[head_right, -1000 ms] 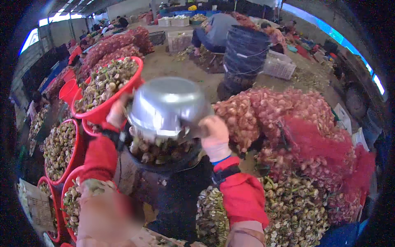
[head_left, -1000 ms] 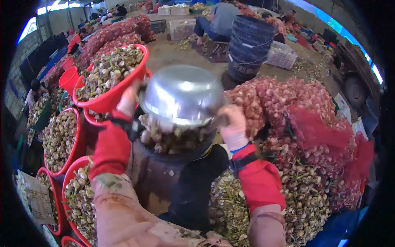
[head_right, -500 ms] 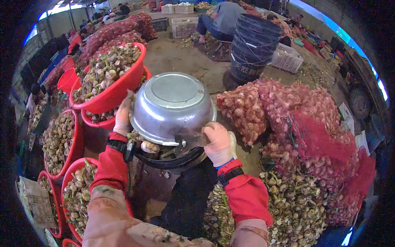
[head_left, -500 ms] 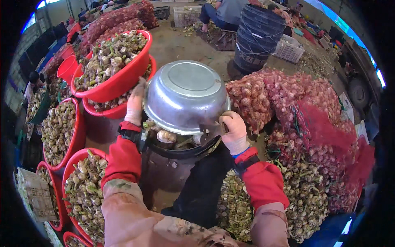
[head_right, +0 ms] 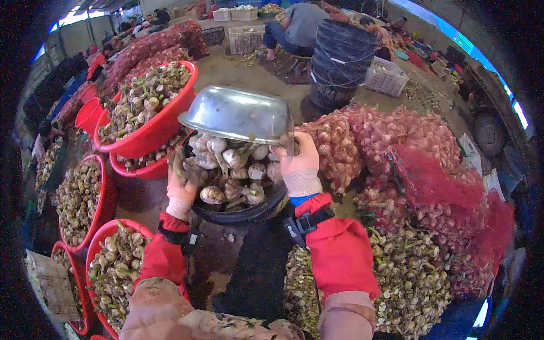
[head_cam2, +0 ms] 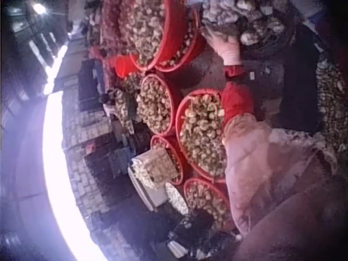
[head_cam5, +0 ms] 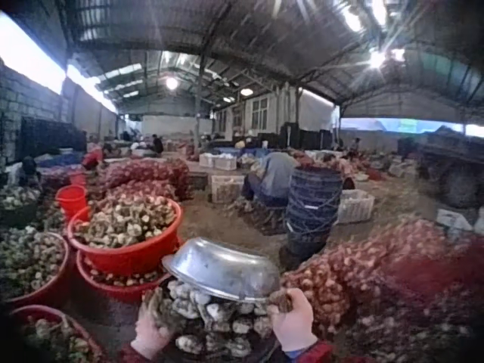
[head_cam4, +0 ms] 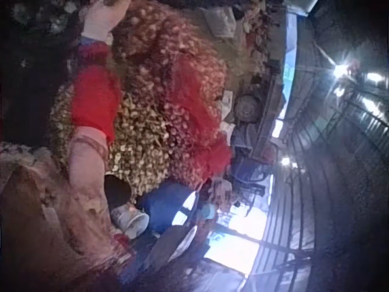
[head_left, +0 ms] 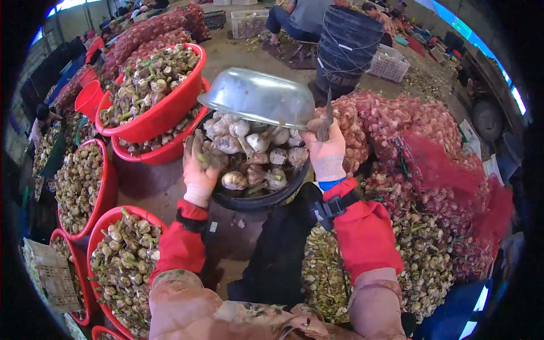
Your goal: The person trims garlic bulbs one at a time using a knife, tossing the trimmed bulbs into a bucket. After filling a bowl with trimmed garlic, the person empties the bowl into the bucket and resumes trimming more garlic bulbs.
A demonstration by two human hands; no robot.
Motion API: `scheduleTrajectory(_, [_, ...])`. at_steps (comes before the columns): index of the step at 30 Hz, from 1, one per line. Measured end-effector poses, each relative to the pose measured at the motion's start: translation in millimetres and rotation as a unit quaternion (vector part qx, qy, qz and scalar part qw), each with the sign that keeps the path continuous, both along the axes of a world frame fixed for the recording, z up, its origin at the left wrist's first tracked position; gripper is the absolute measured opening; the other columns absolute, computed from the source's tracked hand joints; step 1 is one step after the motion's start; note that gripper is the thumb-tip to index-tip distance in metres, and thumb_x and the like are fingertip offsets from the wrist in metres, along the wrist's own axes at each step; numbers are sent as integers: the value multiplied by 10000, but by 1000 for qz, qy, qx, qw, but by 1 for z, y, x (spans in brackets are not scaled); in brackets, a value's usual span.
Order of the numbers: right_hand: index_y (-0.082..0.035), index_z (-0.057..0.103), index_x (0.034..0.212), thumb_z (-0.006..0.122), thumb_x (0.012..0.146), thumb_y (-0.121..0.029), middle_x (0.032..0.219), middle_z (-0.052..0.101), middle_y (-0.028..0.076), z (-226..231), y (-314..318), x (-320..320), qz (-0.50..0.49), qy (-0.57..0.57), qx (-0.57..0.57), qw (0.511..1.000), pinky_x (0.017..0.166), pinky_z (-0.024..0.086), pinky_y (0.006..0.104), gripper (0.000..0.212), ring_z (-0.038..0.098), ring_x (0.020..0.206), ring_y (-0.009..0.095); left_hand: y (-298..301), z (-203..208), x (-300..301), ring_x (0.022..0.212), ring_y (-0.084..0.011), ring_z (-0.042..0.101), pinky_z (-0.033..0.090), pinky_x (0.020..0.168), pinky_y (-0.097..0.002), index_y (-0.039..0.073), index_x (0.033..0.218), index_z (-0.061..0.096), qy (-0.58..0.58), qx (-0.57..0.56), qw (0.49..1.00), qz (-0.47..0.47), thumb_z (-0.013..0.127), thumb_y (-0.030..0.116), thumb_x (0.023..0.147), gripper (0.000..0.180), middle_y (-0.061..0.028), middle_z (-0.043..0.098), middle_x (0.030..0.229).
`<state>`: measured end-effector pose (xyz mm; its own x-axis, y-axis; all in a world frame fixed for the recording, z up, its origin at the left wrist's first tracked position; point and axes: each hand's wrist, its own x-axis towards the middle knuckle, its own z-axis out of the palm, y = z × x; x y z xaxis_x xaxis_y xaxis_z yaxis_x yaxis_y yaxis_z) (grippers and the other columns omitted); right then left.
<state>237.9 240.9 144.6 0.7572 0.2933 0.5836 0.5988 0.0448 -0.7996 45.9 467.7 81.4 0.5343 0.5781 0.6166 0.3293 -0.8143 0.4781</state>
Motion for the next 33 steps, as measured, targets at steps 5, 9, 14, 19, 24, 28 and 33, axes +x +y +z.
scheduleTrajectory(5, [-24,589,940,741,761,-53,847,633,51,1,-5,-4,-22,93,25,995,727,485,295,236,595,775,142,38,5,7,1180,-404,514,412,975,-423,60,1391,381,-9,-248,968,35,627,473,821,745,-251,500,1306])
scheduleTrajectory(9, [-18,595,948,729,757,-25,846,630,34,7,-22,-2,-20,166,81,983,709,484,296,234,584,763,132,58,-8,20,1240,-302,492,378,1026,-372,81,1479,215,18,-302,953,29,555,321,922,695,-198,498,1344])
scheduleTrajectory(14, [-36,590,915,699,753,12,832,614,27,-11,-10,5,65,92,63,992,719,478,283,201,586,778,133,165,-100,14,1221,-385,488,440,995,-382,87,1407,352,34,8,990,-136,482,165,956,476,-209,405,1406])
scheduleTrajectory(19, [-30,593,894,702,762,-29,846,614,33,5,-8,18,104,-51,-28,993,750,481,290,171,600,799,145,172,-95,25,1219,-393,485,441,974,-399,160,1429,339,3,-54,989,-141,457,401,970,532,-207,467,1370])
scheduleTrajectory(24, [-34,609,893,726,754,-38,795,634,28,32,0,26,42,149,10,988,646,473,289,183,582,689,136,161,-82,-3,1251,-349,479,393,1016,-366,103,1436,330,36,-126,988,-86,446,489,949,632,-197,496,1354])
scheduleTrajectory(28, [-42,623,871,715,791,-45,749,631,30,36,-26,35,41,208,123,970,568,445,259,122,571,657,108,58,-2,-1,1298,-282,445,350,1063,-346,25,1425,336,-40,-233,965,-116,503,426,941,650,-187,452,1399])
scheduleTrajectory(33, [-35,626,885,711,795,-35,756,636,15,42,-23,23,60,237,147,958,586,441,251,123,568,663,99,56,0,-29,1280,-298,456,357,1060,-358,16,1425,337,14,-211,974,-85,539,417,922,673,-199,447,1391])
